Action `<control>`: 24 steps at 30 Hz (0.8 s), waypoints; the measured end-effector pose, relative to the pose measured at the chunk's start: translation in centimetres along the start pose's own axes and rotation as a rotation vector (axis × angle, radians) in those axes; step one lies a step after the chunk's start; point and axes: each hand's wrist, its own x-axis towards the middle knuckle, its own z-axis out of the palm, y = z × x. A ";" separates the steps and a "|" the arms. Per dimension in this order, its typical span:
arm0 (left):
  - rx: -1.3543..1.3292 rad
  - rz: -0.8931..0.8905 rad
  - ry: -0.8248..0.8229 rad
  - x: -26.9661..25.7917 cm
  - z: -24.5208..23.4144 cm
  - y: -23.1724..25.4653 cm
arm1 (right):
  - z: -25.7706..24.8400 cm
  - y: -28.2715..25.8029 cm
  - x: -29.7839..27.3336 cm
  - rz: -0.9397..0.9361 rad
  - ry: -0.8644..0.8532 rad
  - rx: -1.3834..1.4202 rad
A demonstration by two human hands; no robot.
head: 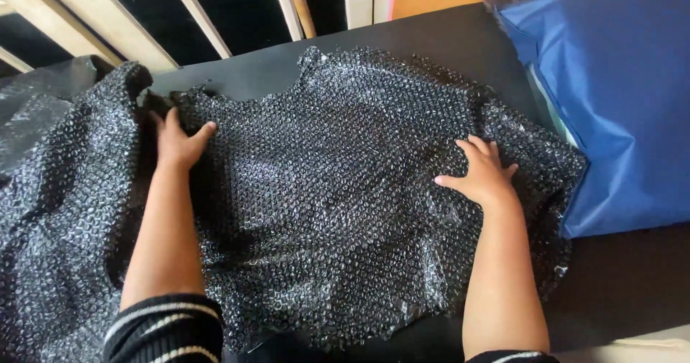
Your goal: Packaging a pillow by dusting it, wrapping it in bubble wrap, and securing it with tape.
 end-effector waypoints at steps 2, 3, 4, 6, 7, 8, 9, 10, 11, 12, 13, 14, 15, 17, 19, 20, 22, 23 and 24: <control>0.031 0.145 0.024 -2.4 0.0 3.0 | -0.1 0.0 -0.3 0.011 0.005 0.002; 0.081 0.367 0.024 -4.3 -0.4 5.4 | 0.0 0.2 -0.1 -0.030 0.085 0.088; 0.131 0.588 0.024 -6.4 -0.8 7.7 | 0.1 0.6 0.0 -0.071 0.165 0.173; 0.221 0.604 -0.129 -13.1 -3.0 14.6 | 0.4 3.1 0.4 -0.220 0.546 0.334; 0.311 0.615 -0.285 -16.3 -4.1 18.2 | 0.4 4.3 0.6 -0.369 0.927 0.490; 0.311 0.621 -0.283 -18.7 -4.2 19.0 | -0.9 5.0 -1.9 -0.367 0.933 0.492; 0.389 0.596 -0.556 -21.3 -4.1 19.6 | -2.1 5.9 -4.3 -0.342 1.189 0.457; 0.465 0.561 -0.830 -23.9 -4.1 20.3 | -3.2 6.8 -6.7 -0.315 1.444 0.412; 0.467 0.562 -0.825 -25.7 -4.1 20.4 | -3.1 9.2 -6.8 -0.317 1.446 0.415; 0.504 0.547 -0.893 -27.4 -4.1 20.5 | -2.9 11.6 -6.8 -0.193 1.426 0.313; 0.546 0.531 -0.960 -29.2 -4.2 20.5 | -2.6 13.9 -6.8 -0.069 1.399 0.215; 0.552 0.531 -0.955 -29.6 -3.5 19.8 | -3.0 14.7 -5.4 -0.069 1.401 0.223; 0.554 0.507 -0.940 -30.1 -2.8 19.1 | -3.2 15.7 -4.2 0.117 1.272 0.154; 0.556 0.490 -0.920 -30.3 -2.0 18.5 | -4.4 18.1 -2.2 0.296 1.139 0.088; 0.484 0.498 -0.914 -30.3 -1.7 18.1 | -6.0 21.0 -1.0 0.291 0.829 -0.205; 0.476 0.501 -0.913 -30.2 -1.5 18.0 | -7.3 21.3 -1.3 0.291 0.835 -0.211; 0.454 0.568 -0.868 -29.9 -1.0 17.1 | -9.8 21.1 -1.6 0.061 0.766 -0.220; 0.448 0.576 -0.855 -29.6 -0.3 16.6 | -10.4 21.0 -1.5 0.058 0.781 -0.221; 0.438 0.614 -0.843 -29.2 0.4 16.0 | -10.8 20.9 -1.5 -0.066 0.883 -0.118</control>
